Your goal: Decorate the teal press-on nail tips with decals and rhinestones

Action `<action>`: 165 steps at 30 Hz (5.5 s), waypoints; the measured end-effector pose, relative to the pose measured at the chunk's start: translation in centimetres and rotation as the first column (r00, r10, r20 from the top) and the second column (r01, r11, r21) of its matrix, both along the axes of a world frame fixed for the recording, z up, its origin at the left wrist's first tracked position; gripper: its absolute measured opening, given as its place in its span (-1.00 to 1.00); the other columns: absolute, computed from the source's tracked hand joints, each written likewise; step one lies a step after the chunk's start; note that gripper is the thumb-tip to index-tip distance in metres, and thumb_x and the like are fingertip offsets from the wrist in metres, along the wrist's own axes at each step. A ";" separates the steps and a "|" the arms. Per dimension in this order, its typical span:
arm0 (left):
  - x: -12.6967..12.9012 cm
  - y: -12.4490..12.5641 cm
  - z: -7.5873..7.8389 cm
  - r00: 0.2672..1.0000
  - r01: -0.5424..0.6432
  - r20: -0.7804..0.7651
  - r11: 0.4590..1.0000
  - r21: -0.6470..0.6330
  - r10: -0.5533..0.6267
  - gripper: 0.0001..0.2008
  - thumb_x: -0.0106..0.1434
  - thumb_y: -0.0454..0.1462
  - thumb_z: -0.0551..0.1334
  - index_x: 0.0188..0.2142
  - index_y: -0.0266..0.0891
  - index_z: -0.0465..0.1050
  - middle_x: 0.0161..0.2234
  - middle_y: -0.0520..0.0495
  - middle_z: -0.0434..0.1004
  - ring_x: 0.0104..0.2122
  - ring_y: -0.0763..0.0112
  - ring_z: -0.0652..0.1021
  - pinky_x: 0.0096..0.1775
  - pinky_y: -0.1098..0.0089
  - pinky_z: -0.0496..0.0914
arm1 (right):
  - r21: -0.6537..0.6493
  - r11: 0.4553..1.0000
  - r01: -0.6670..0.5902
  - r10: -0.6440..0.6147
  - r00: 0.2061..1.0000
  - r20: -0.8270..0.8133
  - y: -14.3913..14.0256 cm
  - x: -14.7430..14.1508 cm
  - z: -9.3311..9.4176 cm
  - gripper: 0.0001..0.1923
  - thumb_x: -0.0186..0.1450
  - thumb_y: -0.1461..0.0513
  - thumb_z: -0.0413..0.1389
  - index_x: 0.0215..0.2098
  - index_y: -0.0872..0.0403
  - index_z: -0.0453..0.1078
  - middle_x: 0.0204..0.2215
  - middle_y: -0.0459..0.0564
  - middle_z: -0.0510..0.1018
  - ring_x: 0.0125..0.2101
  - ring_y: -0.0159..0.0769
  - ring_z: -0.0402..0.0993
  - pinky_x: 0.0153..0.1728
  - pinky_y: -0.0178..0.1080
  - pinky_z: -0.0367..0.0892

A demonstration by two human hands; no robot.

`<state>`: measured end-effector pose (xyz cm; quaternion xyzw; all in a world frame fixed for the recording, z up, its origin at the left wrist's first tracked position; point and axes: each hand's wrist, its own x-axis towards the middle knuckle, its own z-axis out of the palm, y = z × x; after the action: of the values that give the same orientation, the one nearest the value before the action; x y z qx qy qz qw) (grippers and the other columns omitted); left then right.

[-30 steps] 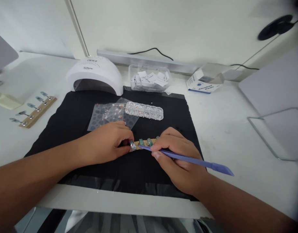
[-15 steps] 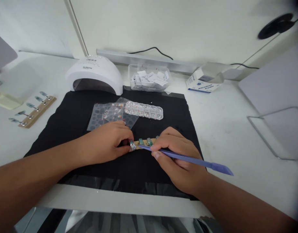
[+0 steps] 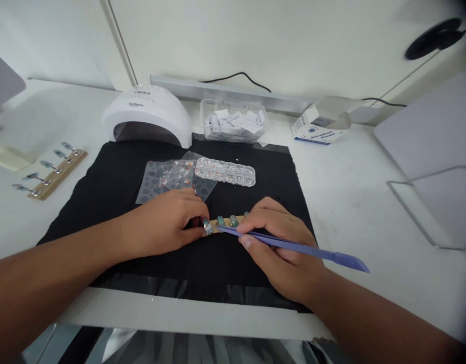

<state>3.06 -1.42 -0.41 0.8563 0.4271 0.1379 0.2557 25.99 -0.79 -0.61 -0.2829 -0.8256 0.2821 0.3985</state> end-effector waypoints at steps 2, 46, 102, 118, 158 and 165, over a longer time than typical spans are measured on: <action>0.0 0.1 0.0 1.000 0.002 0.005 1.000 -0.007 -0.002 -0.94 0.27 -0.37 0.23 -0.35 -0.29 0.48 -0.43 -0.02 0.50 -0.35 0.32 0.50 -0.10 0.22 0.35 | -0.007 1.000 0.014 -0.014 1.000 -0.011 0.0 0.1 0.0 -0.79 0.16 0.46 0.09 -0.37 0.05 0.42 -0.53 -0.14 0.50 -0.44 -0.35 0.39 -0.44 -0.26 0.35; -0.9 0.2 0.5 0.972 0.078 0.207 0.982 0.175 -0.114 -0.84 0.28 -0.44 0.16 -0.27 -0.20 0.48 -0.25 -0.06 0.43 -0.21 0.33 0.42 -0.10 0.26 0.29 | 0.058 0.994 -0.089 0.091 0.995 -0.036 0.6 0.6 0.7 -0.78 0.16 0.46 0.10 -0.35 0.03 0.41 -0.56 -0.09 0.51 -0.46 -0.30 0.38 -0.48 -0.24 0.38; -7.7 3.4 1.9 0.862 -0.496 0.356 0.743 0.450 0.360 -0.91 0.26 -0.30 0.18 -0.40 -0.19 0.35 -0.31 -0.04 0.37 -0.22 0.27 0.45 -0.08 0.21 0.36 | -0.017 1.000 -0.001 -0.003 0.979 -0.204 1.3 1.7 -0.4 -0.74 0.23 0.44 0.10 -0.25 -0.03 0.43 -0.44 -0.08 0.46 -0.38 -0.25 0.39 -0.43 -0.17 0.34; -7.6 3.5 0.9 0.902 -0.334 -0.251 0.936 0.114 0.352 -0.29 0.08 -0.04 0.40 0.19 -0.14 0.27 0.16 -0.22 0.36 0.15 -0.11 0.32 0.15 -0.14 0.16 | -0.484 0.862 0.150 -0.376 0.830 -0.413 5.0 2.1 -2.1 -0.99 0.19 0.24 0.21 -0.38 0.00 0.49 -0.48 -0.15 0.52 -0.40 -0.32 0.47 -0.26 -0.22 0.32; -9.2 2.5 2.6 0.693 -0.604 0.555 0.791 0.098 0.461 -0.71 0.15 -0.12 0.40 -0.14 -0.14 0.62 -0.36 -0.02 0.61 -0.40 0.41 0.53 -0.35 0.42 0.45 | -0.579 0.799 0.162 -0.466 0.775 -0.426 5.1 1.5 -1.0 -0.97 0.11 0.27 0.20 -0.46 0.00 0.46 -0.56 -0.13 0.49 -0.45 -0.31 0.44 -0.32 -0.20 0.33; -7.9 1.9 3.1 0.786 -0.473 0.488 0.877 0.078 0.380 -0.81 0.20 -0.19 0.38 -0.18 -0.11 0.62 -0.26 0.00 0.63 -0.29 0.41 0.57 -0.25 0.45 0.46 | -0.412 0.900 0.141 -0.328 0.842 -0.429 4.2 2.0 -1.4 -0.92 0.22 0.28 0.20 -0.38 -0.05 0.49 -0.46 -0.13 0.51 -0.41 -0.31 0.45 -0.31 -0.20 0.33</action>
<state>-4.82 0.43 2.65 0.7004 0.5218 0.4319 0.2252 27.97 3.37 -2.01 -0.3718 -0.5892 0.4404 0.5663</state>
